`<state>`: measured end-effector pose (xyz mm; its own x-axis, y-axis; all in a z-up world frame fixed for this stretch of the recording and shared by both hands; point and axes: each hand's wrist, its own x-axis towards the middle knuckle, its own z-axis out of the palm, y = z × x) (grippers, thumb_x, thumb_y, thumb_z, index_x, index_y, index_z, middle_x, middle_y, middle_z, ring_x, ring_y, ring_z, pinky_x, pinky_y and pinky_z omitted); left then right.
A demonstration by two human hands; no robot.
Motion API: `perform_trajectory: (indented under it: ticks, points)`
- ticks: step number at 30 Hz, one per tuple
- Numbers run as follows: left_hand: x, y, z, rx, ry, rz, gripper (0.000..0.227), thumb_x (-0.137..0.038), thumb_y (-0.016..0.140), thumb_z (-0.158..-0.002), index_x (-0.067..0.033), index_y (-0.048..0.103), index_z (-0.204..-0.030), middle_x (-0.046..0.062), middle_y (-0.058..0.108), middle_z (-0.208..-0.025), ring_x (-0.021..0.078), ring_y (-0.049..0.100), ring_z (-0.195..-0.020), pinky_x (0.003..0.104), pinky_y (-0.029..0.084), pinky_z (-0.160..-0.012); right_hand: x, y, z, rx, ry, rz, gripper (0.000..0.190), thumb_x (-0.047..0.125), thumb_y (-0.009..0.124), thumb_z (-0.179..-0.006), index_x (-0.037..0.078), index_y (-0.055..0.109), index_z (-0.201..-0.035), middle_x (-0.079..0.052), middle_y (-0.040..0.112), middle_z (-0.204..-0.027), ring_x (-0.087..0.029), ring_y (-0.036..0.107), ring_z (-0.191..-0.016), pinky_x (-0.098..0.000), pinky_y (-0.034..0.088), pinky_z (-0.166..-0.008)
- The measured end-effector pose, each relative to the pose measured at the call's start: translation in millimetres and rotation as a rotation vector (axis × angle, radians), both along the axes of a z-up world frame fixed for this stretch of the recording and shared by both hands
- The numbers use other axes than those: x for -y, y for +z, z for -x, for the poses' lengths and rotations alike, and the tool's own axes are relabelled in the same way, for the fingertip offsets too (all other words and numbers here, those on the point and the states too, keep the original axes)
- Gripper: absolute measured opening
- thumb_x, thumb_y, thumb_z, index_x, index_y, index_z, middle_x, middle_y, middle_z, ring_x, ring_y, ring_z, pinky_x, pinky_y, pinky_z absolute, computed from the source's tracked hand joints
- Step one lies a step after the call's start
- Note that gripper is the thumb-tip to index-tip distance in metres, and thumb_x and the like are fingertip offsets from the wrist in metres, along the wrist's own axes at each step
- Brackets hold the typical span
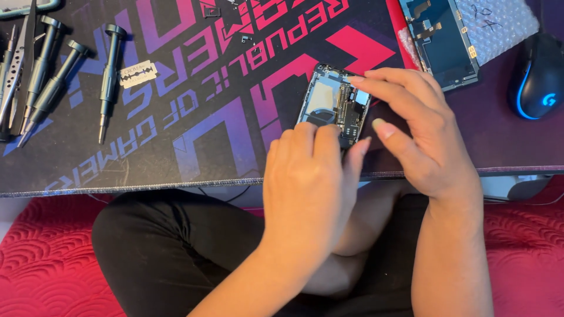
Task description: The person uses a screwdriver to remove screws from the back of a disassembled smartphone. They then use their fingers to carefully lift and remove a small internal component from the phone's chassis.
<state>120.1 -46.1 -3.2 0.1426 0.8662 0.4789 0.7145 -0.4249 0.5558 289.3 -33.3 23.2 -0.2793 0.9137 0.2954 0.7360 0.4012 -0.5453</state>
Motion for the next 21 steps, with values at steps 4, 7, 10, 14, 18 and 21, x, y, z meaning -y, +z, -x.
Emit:
perform_trajectory:
  ticks: [4,7,10,14,18,21]
  points:
    - [-22,5,20,-0.038,-0.118,-0.055,0.009,-0.009,0.063,-0.101,-0.0001,0.063,-0.104,0.014,0.049,-0.086,0.0361,0.049,-0.072,0.048,0.038,-0.065,-1,-5,-3,0.125,0.016,0.013,0.054,0.037,0.051,-0.099,0.008,0.058,-0.145,-0.020,0.050,-0.140,-0.035,0.046,-0.128,-0.0487,0.033,-0.112]
    - [-38,-1,28,-0.057,-0.238,-0.044,0.015,0.005,0.058,-0.093,0.0017,0.065,-0.106,0.012,0.047,-0.086,0.0351,0.046,-0.073,0.045,0.034,-0.063,-1,-5,-1,0.202,0.029,-0.003,0.060,0.041,0.062,-0.093,0.014,0.058,-0.146,-0.020,0.047,-0.142,-0.037,0.044,-0.130,-0.0505,0.031,-0.112]
    - [-47,-6,31,-0.092,-0.349,0.010,0.028,0.008,0.057,-0.086,0.0011,0.067,-0.110,0.012,0.049,-0.090,0.0345,0.047,-0.075,0.044,0.036,-0.065,-2,-5,0,0.231,0.029,-0.006,0.062,0.043,0.065,-0.089,0.017,0.059,-0.145,-0.020,0.045,-0.141,-0.037,0.042,-0.129,-0.0525,0.030,-0.113]
    - [-52,-7,32,-0.172,-0.383,0.043,0.027,0.002,0.060,-0.082,-0.0013,0.066,-0.108,0.013,0.050,-0.092,0.0360,0.048,-0.077,0.045,0.039,-0.070,-3,-5,2,0.219,0.014,-0.002,0.060,0.043,0.067,-0.087,0.016,0.062,-0.140,-0.019,0.045,-0.140,-0.037,0.043,-0.128,-0.0525,0.031,-0.113]
    - [-61,-4,30,-0.185,-0.411,0.132,0.020,0.006,0.051,-0.088,-0.0027,0.062,-0.102,0.013,0.054,-0.090,0.0356,0.048,-0.071,0.044,0.038,-0.069,-3,-5,1,0.204,0.017,-0.012,0.061,0.042,0.069,-0.085,0.014,0.062,-0.139,-0.020,0.046,-0.139,-0.037,0.044,-0.128,-0.0516,0.031,-0.113]
    - [-64,-4,30,-0.165,-0.402,0.191,0.005,-0.002,0.054,-0.096,-0.0063,0.057,-0.096,0.012,0.056,-0.090,0.0352,0.049,-0.071,0.044,0.038,-0.068,-3,-5,1,0.194,0.018,-0.019,0.065,0.046,0.070,-0.083,0.012,0.062,-0.138,-0.019,0.047,-0.139,-0.037,0.045,-0.127,-0.0509,0.032,-0.112]
